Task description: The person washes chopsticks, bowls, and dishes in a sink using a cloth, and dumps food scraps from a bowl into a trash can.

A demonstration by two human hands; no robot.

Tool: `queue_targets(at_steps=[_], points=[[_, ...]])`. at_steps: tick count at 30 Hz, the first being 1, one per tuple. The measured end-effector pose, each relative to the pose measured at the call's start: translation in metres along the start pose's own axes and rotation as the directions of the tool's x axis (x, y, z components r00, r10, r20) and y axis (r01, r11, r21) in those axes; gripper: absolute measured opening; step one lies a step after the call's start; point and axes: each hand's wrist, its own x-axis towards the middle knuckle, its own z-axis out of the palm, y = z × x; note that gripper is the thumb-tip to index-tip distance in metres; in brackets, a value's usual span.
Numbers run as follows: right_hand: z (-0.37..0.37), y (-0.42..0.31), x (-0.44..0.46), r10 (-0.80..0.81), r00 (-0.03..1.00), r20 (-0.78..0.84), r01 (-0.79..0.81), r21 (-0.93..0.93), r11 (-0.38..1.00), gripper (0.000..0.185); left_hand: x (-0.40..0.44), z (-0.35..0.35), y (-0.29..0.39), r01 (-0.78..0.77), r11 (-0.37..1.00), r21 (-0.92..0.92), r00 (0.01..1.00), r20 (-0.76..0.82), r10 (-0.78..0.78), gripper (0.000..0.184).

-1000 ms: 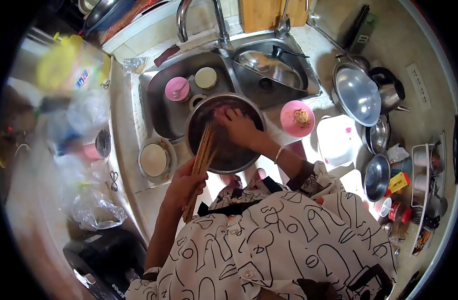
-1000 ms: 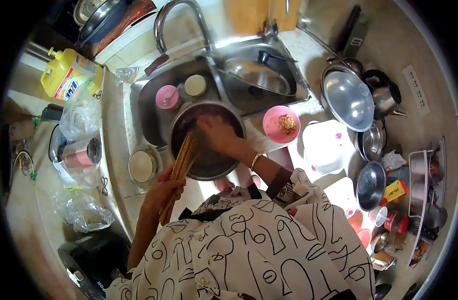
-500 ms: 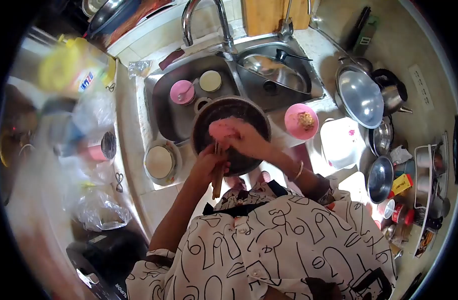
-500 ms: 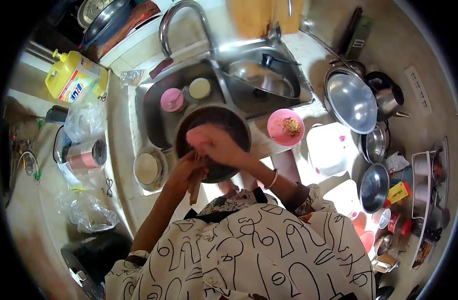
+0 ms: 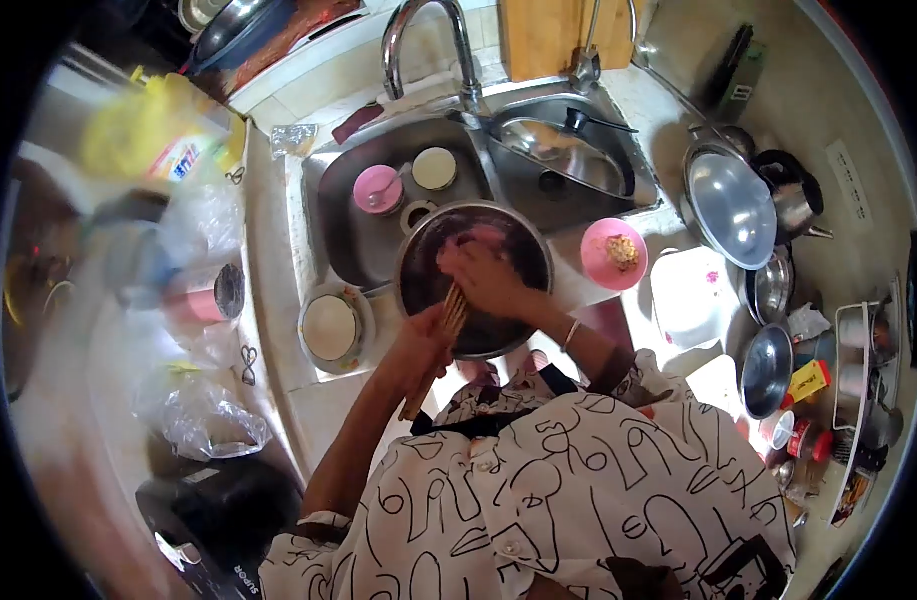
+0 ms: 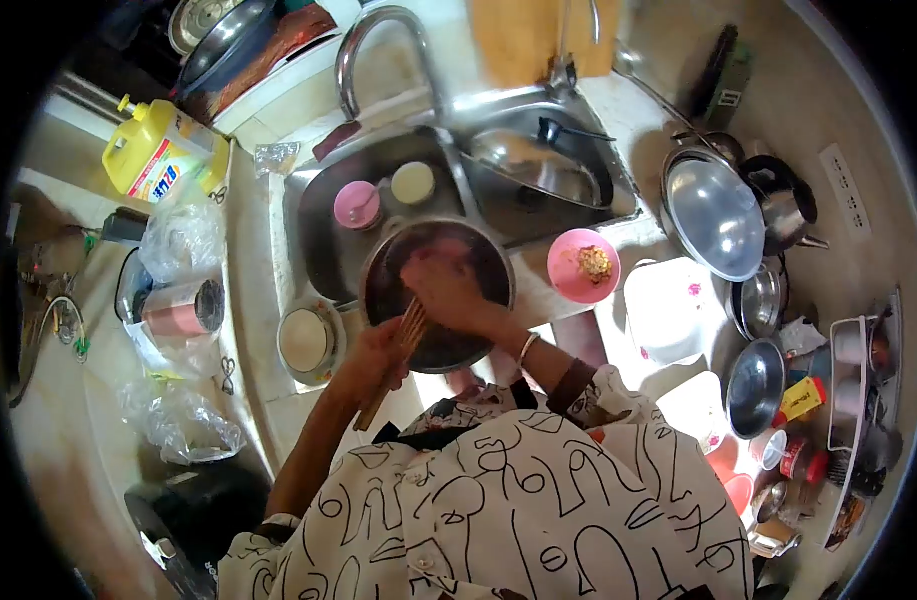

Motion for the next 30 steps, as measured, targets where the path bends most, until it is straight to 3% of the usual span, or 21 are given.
queue_targets(at_steps=[2,4,6,8,9,11,15,17,18,19,20,21,23,26,27,28,30], points=[[-0.007,0.014,0.007,-0.063,0.998,-0.011,0.062,-0.064,0.996,0.029,-0.008,-0.006,-0.002,0.002,1.000,0.004,1.000,0.024,-0.002,0.029],[-0.005,0.031,0.012,-0.101,0.995,-0.009,0.101,0.116,0.988,0.028,-0.018,-0.010,0.000,0.002,1.000,0.011,0.999,0.050,-0.003,0.031],[-0.013,0.027,0.012,-0.103,0.994,0.042,0.097,0.122,0.988,0.028,-0.031,-0.011,0.003,-0.026,0.998,0.051,1.000,-0.001,0.026,0.029],[-0.035,0.003,0.009,0.183,0.969,0.165,-0.183,-0.012,0.983,0.030,-0.037,-0.015,-0.002,-0.017,0.999,0.034,0.999,-0.037,0.019,0.028],[-0.031,0.001,0.005,0.178,0.970,0.168,-0.179,-0.012,0.984,0.030,-0.038,-0.016,-0.003,-0.008,1.000,0.021,0.998,-0.062,0.010,0.028],[-0.017,0.004,-0.003,0.074,0.997,-0.022,-0.076,-0.388,0.918,0.034,-0.039,-0.017,-0.004,-0.028,0.999,0.045,0.996,-0.079,0.031,0.028],[0.001,0.018,-0.009,-0.097,0.985,-0.140,0.004,-0.549,0.836,0.039,-0.041,-0.014,-0.001,-0.041,0.991,0.124,0.990,-0.126,0.057,0.025],[-0.001,0.035,-0.007,-0.148,0.987,-0.055,0.146,-0.041,0.988,0.040,-0.034,-0.013,-0.006,-0.069,0.993,0.099,0.990,-0.118,0.080,0.020],[-0.003,0.038,-0.006,-0.148,0.987,-0.058,0.145,-0.045,0.988,0.040,-0.030,-0.013,-0.010,-0.093,0.993,0.072,0.989,-0.112,0.101,0.015],[-0.006,0.040,-0.005,-0.008,1.000,-0.015,0.012,0.228,0.974,0.042,-0.024,-0.013,-0.012,-0.098,0.993,0.073,0.988,-0.110,0.105,0.015],[-0.008,0.043,-0.004,0.115,0.991,0.062,-0.131,0.476,0.870,0.045,-0.016,-0.011,-0.015,-0.101,0.995,-0.014,0.985,-0.145,0.098,0.012],[-0.017,0.036,-0.005,0.118,0.991,0.058,-0.131,0.473,0.871,0.045,-0.009,-0.011,-0.017,-0.106,0.989,-0.102,0.981,-0.176,0.087,0.010],[-0.050,0.008,-0.013,0.328,0.914,0.237,-0.357,0.853,0.380,0.039,0.006,-0.013,-0.026,-0.133,0.980,-0.151,0.983,-0.150,0.110,0.009],[-0.066,-0.024,-0.022,0.267,0.952,0.148,-0.262,0.844,0.468,0.036,0.028,-0.013,-0.037,-0.121,0.967,-0.226,0.992,-0.072,0.107,0.011],[-0.065,-0.033,-0.025,0.100,0.988,-0.121,0.025,0.750,0.661,0.037,0.033,-0.013,-0.037,-0.088,0.965,-0.248,0.996,-0.020,0.085,0.014],[-0.059,-0.042,-0.028,0.103,0.987,-0.125,0.025,0.749,0.662,0.037,0.035,-0.009,-0.033,-0.088,0.966,-0.245,0.996,-0.016,0.087,0.014],[-0.049,-0.059,-0.034,-0.072,0.935,-0.347,0.251,0.505,0.826,0.037,0.038,0.007,-0.024,-0.098,0.915,-0.390,0.995,-0.026,0.096,0.016]])
